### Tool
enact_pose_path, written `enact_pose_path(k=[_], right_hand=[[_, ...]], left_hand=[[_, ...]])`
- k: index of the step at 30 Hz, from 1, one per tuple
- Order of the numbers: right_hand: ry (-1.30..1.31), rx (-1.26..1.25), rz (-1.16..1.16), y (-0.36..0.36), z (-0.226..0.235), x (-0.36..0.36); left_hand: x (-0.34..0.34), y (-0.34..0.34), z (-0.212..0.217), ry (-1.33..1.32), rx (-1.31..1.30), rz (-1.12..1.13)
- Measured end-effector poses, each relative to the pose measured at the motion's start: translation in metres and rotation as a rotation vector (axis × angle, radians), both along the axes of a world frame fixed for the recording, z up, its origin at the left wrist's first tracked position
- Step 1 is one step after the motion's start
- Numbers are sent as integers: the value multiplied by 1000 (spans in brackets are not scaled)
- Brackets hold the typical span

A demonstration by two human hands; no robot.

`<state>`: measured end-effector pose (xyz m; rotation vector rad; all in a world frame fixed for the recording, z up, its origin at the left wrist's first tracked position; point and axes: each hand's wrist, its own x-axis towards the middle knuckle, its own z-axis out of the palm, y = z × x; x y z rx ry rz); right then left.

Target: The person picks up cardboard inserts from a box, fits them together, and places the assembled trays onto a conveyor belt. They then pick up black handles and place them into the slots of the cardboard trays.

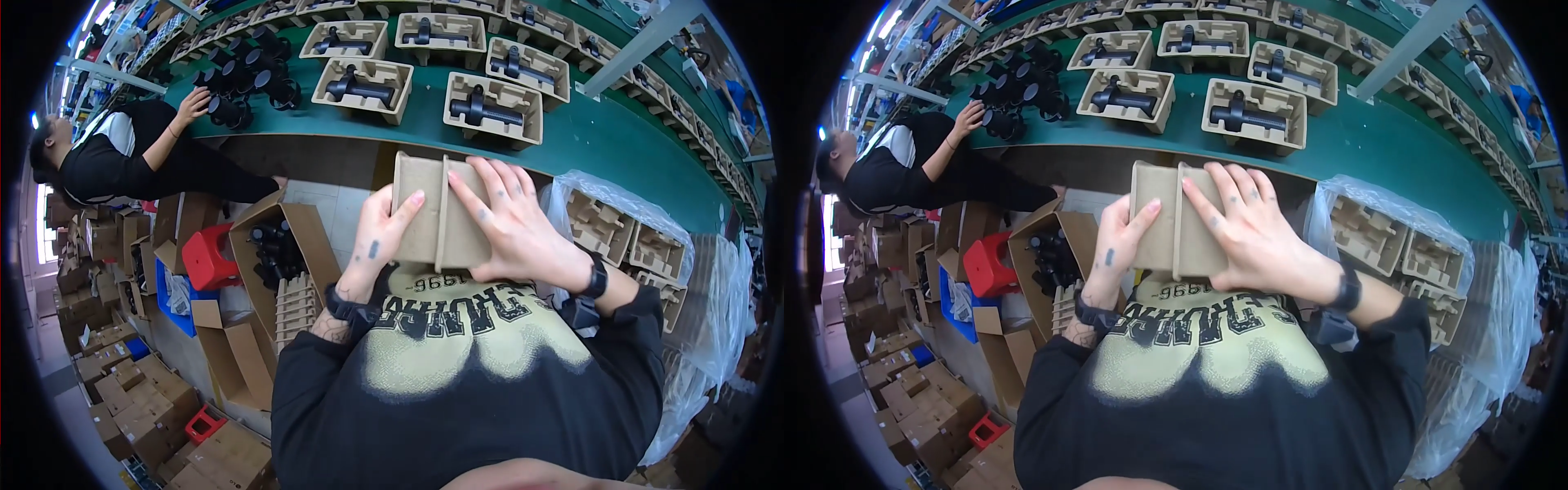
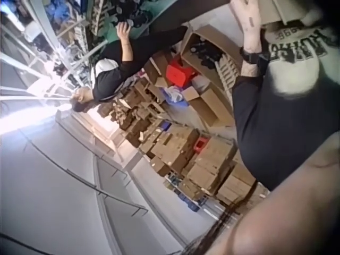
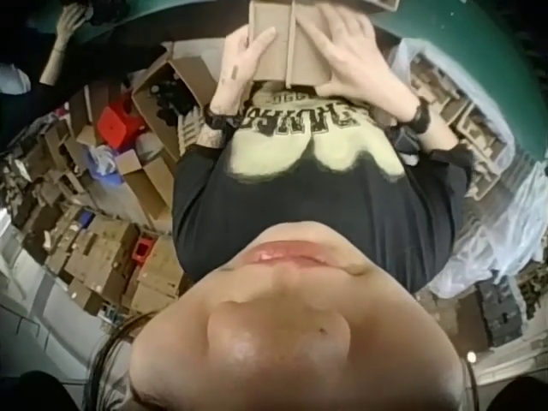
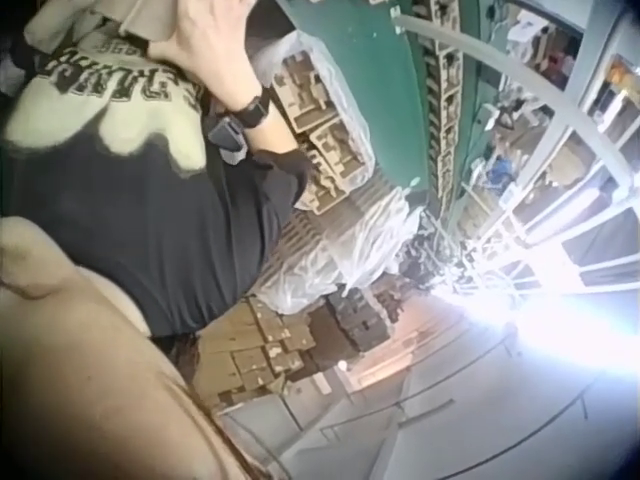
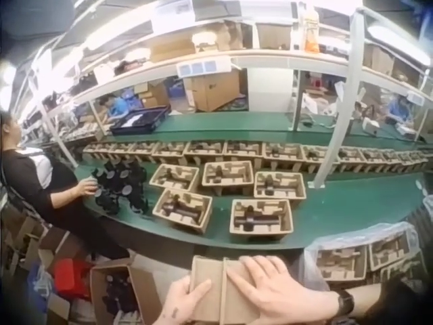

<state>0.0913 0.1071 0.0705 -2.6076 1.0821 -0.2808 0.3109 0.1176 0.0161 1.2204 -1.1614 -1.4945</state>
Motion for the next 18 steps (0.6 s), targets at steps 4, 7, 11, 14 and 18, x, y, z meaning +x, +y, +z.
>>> enact_pose_path(k=[4, 7, 11, 14, 18], right_hand=[[-55, -52, 1, -4, -2, -4], [102, -83, -182, -5, 10, -41], [-35, -109, -220, -13, 16, -60], [-497, -89, -332, -27, -19, -118], [-894, 30, -498, -28, -43, -171]], left_hand=[[33, -11, -17, -277, -110, 72], [57, -17, 12, -260, -165, 331], [41, -16, 15, -448, -440, 404], [20, -22, 14, -755, -539, 215], [12, -16, -1, -962, -491, 61]])
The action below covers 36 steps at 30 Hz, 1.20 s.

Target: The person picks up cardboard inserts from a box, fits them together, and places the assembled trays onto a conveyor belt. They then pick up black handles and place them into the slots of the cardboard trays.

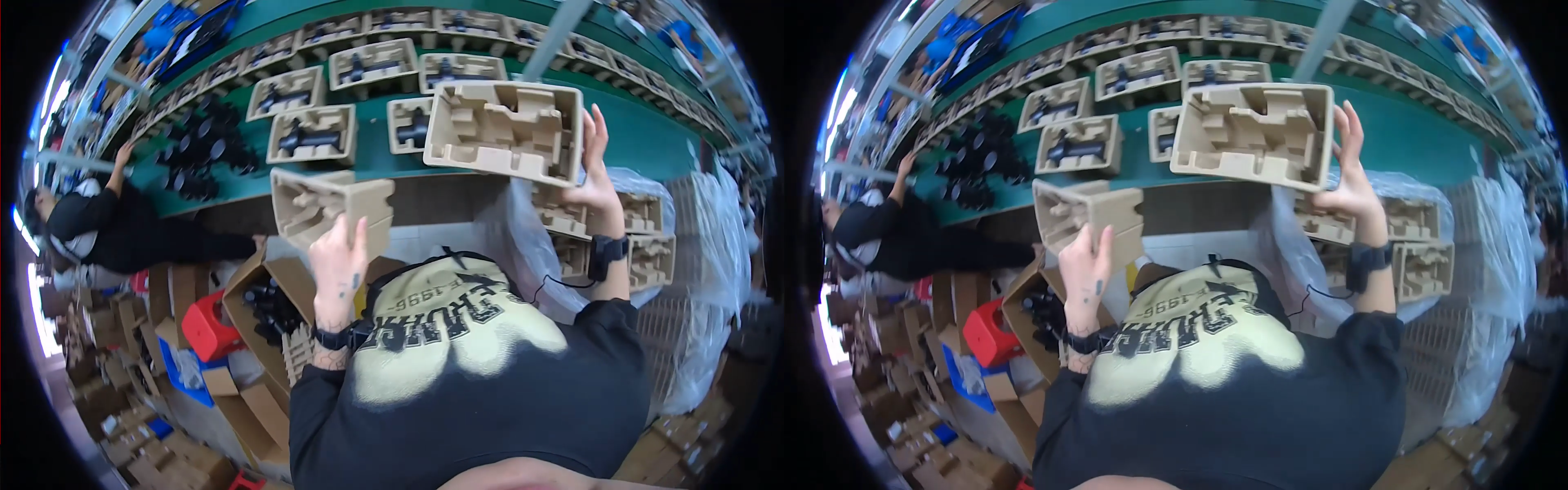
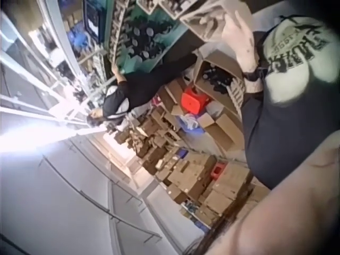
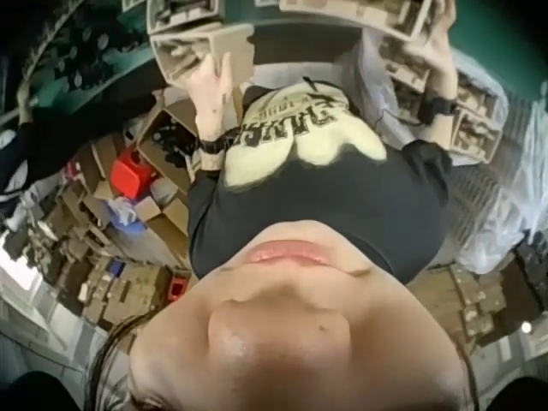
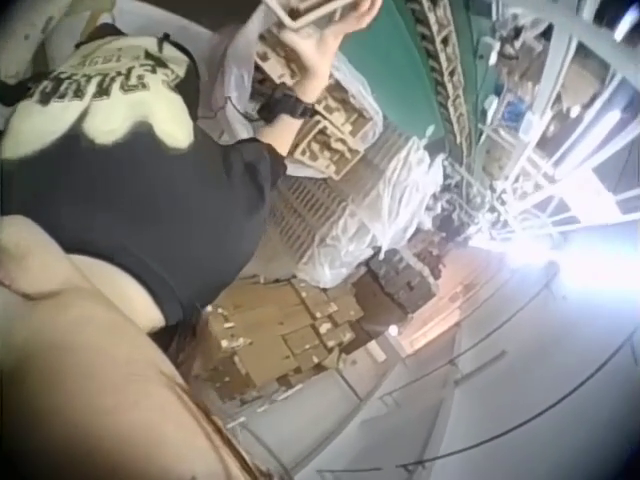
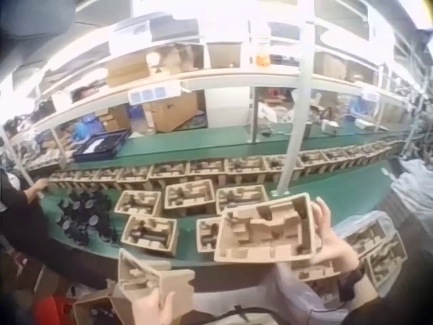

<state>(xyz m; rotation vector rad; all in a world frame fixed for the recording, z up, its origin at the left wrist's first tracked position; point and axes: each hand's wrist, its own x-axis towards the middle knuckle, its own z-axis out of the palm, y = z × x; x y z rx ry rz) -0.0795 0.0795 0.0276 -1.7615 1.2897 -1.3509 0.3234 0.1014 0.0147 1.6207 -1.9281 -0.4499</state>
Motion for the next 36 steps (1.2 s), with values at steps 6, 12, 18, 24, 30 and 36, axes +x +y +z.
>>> enact_pose_path(k=[6, 12, 18, 24, 30, 36], right_hand=[[95, 220, -98, -2, -29, -72], [206, 92, -366, -23, -66, -127], [631, 412, -304, -47, -211, -251], [331, 362, -771, -108, -198, -182], [520, 417, -673, -93, -169, -160], [421, 807, -720, -85, -136, -139]], left_hand=[[3, -2, -33, 57, 97, 0], [-6, -5, -29, 113, 214, -27], [-21, -22, 1, 107, 307, -14], [-25, -70, 59, 219, 371, -136], [-50, -160, 113, 544, 235, -614], [-126, -235, 79, 531, 237, -542]])
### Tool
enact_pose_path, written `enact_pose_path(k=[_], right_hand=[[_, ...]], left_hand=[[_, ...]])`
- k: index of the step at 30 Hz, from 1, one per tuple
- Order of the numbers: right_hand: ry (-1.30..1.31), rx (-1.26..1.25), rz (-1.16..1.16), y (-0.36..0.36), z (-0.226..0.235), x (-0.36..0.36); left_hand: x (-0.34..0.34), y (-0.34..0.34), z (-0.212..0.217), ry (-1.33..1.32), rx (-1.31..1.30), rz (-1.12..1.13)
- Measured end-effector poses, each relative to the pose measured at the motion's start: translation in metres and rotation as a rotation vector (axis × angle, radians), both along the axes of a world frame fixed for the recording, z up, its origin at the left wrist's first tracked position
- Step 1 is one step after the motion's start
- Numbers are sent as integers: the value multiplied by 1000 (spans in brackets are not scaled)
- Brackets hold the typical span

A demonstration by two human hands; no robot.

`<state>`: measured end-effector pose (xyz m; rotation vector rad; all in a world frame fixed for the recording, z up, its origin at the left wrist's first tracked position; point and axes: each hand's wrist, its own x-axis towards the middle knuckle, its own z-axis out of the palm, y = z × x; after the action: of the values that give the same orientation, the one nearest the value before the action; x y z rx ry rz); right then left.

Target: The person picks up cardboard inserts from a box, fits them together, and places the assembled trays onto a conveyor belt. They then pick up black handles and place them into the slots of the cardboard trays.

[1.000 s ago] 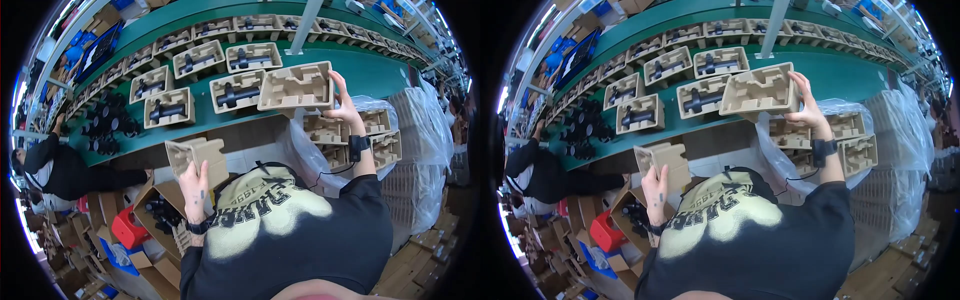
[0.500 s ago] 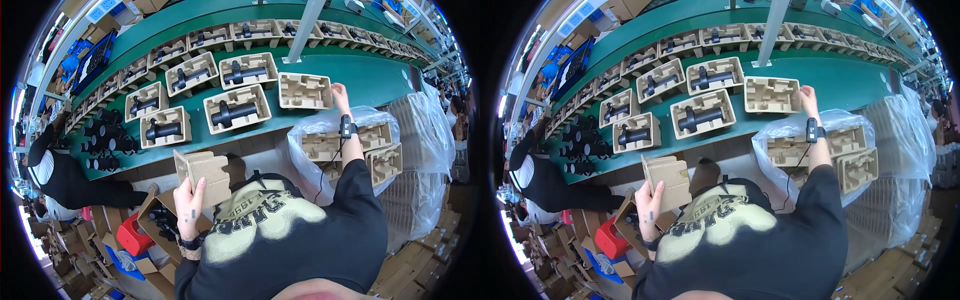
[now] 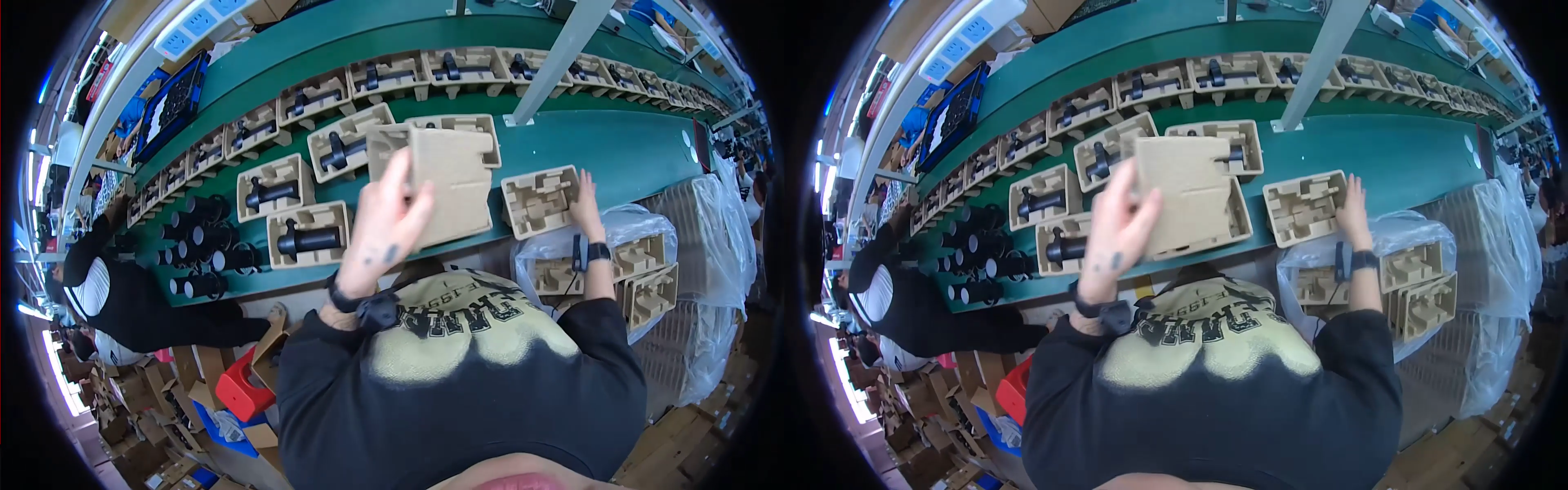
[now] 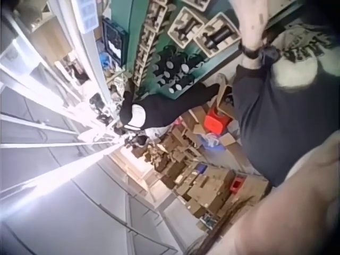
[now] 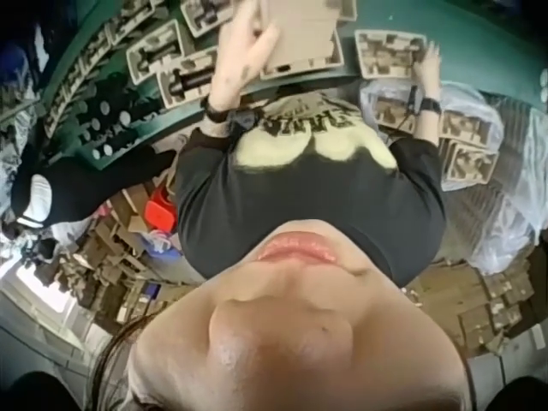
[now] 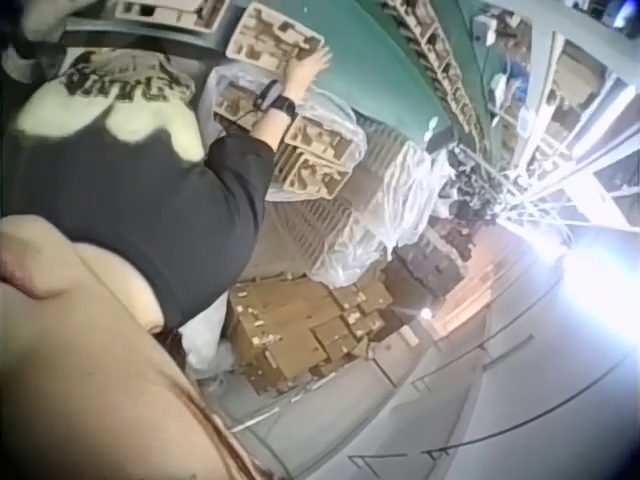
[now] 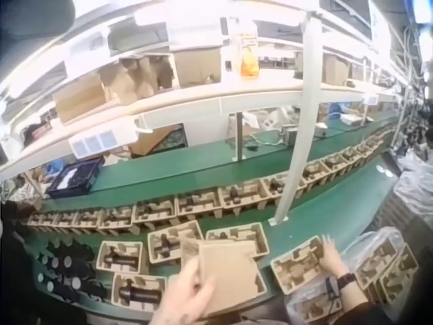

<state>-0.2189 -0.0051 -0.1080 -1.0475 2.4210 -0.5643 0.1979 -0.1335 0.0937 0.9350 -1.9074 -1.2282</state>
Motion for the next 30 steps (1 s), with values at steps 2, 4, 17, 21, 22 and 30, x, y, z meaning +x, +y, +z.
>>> enact_pose_path(k=[2, 4, 17, 21, 22, 30], right_hand=[[326, -480, 231, -16, 10, 32], [-1076, -766, 67, -41, 116, 124], [-587, -1014, -386, -67, 22, 56], [-401, -789, -491, -77, 19, -33], [-386, -705, -507, -84, 13, -47], [370, -61, 107, -110, -86, -98]], left_hand=[[-27, -14, -10, -11, -123, 9], [-55, -26, -18, -138, -192, -6], [-107, -14, -58, -36, -379, -778], [-51, -29, -86, 82, 469, -659], [-29, -26, -93, 37, 391, -457], [130, 66, -131, -3, 396, 647]])
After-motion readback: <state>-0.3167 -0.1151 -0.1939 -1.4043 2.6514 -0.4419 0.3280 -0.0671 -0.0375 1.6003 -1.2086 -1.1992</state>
